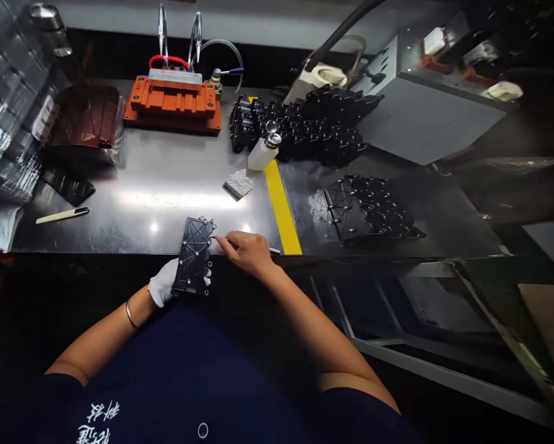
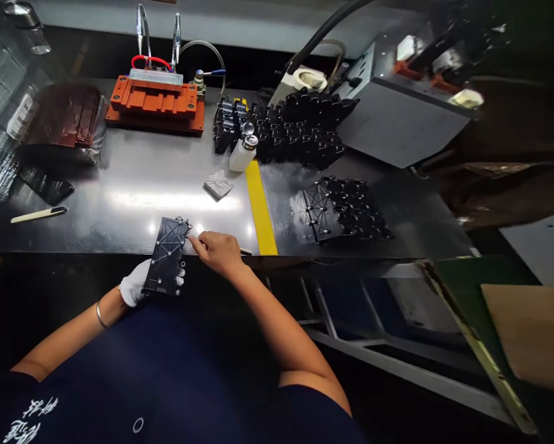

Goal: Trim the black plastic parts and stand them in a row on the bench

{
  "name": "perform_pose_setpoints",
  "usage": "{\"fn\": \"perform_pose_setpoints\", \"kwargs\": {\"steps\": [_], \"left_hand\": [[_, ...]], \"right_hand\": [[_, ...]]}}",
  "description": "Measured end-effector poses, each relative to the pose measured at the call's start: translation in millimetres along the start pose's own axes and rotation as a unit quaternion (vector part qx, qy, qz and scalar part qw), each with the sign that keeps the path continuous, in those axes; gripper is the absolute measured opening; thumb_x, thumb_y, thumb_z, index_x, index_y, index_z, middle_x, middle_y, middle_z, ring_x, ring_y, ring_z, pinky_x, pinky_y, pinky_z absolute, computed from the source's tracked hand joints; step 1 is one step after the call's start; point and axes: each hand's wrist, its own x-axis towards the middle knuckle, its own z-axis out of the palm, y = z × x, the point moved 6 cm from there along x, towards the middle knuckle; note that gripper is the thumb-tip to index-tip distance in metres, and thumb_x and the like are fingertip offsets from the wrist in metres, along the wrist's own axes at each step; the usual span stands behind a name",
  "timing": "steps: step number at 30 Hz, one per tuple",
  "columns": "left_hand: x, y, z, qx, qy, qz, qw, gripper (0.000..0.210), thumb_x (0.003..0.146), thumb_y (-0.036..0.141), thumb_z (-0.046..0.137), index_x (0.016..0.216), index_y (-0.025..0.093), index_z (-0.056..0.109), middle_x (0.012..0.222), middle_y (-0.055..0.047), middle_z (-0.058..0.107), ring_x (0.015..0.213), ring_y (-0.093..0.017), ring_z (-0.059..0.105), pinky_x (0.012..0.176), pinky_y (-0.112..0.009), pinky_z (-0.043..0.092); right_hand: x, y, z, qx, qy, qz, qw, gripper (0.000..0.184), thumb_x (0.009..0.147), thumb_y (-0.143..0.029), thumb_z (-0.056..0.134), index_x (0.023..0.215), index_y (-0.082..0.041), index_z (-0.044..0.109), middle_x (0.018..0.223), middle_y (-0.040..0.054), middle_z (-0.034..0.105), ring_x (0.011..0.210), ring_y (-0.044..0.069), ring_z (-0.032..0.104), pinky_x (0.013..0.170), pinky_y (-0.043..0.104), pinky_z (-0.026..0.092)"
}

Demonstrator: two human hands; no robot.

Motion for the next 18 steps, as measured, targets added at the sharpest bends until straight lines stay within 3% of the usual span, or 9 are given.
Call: {"fn": "perform_pose_setpoints", "kwargs": {"steps": [9,18], "left_hand": [[2,-2,-8.9,0.031,-0.037,0.008,0.999,0.022,0.086,0.018,0.054,0.102,0.008,0.067,0.093,-0.014,0.072,0.077,-0.025,0.071,0.072,-0.042,0.057],[1,-1,-8.4,0.021,-0.038,0.012,0.999,0.022,0.086,0.017,0.055,0.102,0.007,0.067,0.09,-0.014,0.072,0.077,-0.024,0.071,0.075,-0.041,0.056]], "right_hand": [[8,0,-2,-0.033,-0.004,-0.049,0.998,0.056,0.095,-0.052,0.038,0.062,-0.017,0.066,0.062,0.0058,0.067,0.056,0.013,0.055,0.053,0.027,0.02],[17,1,0,-0.051,-0.053,-0.098,0.992,0.053,0.094,-0.054,0.04,0.067,-0.018,0.069,0.068,0.0059,0.071,0.06,0.014,0.059,0.054,0.027,0.019]]}}
